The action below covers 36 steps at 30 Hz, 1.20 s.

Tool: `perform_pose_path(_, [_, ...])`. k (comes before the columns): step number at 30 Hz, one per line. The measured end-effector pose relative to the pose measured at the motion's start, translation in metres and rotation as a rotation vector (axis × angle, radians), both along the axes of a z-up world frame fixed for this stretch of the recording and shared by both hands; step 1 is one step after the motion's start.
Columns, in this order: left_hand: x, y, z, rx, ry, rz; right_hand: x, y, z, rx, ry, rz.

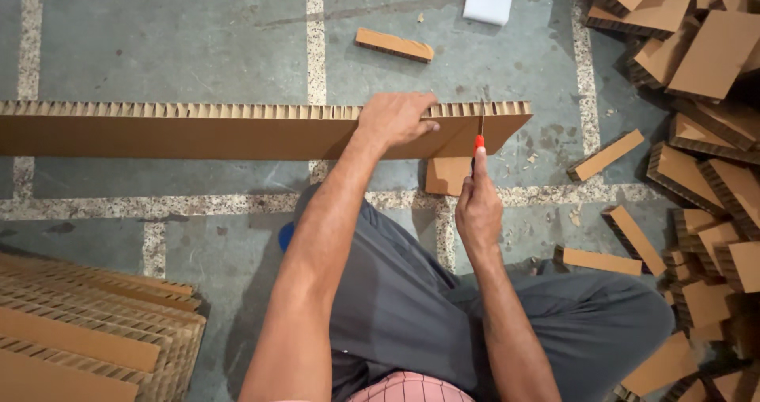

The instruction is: The person cuts multiple pieces of thick honeycomb cardboard using a utility knife while sitting on the floor, placing the cut sections onto a pile.

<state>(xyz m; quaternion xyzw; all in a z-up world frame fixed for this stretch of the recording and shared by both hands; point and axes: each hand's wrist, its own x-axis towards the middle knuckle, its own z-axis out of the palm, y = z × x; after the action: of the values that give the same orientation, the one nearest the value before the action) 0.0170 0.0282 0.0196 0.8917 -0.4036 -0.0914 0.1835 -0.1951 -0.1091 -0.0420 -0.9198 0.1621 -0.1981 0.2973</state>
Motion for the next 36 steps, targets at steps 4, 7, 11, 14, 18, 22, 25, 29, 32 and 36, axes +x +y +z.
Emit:
perform_pose_path(4, [0.002,-0.002,-0.003,0.039,0.036,0.015,0.001,0.0,-0.002,0.014,0.04,0.0])
perform_pose_path(7, [0.004,-0.001,-0.004,0.002,0.012,0.002,0.002,0.0,-0.001,0.015,0.007,-0.011])
perform_pose_path(11, [0.005,-0.001,-0.002,-0.013,-0.002,0.007,0.009,0.001,0.005,0.013,0.004,0.004])
perform_pose_path(14, [0.001,0.001,-0.002,-0.033,-0.013,0.005,0.013,0.001,0.009,0.003,-0.004,0.018])
perform_pose_path(18, [0.004,0.001,-0.004,-0.061,-0.046,-0.006,0.022,-0.005,0.003,-0.01,0.091,-0.016])
perform_pose_path(22, [0.002,0.002,-0.016,-0.072,-0.078,0.003,0.016,-0.007,-0.029,-0.021,-0.005,0.04])
perform_pose_path(25, [-0.004,0.002,-0.012,-0.027,-0.044,-0.002,0.002,-0.006,-0.05,0.038,0.128,0.048])
perform_pose_path(29, [0.004,0.0,0.008,-0.032,-0.08,0.011,-0.003,-0.007,-0.082,0.162,0.613,-0.024])
perform_pose_path(32, [-0.008,0.003,0.001,0.032,0.015,0.033,-0.024,-0.013,-0.123,0.165,0.672,-0.028])
perform_pose_path(36, [-0.01,0.0,0.007,0.005,0.0,0.048,-0.022,-0.029,-0.162,0.17,0.506,0.054])
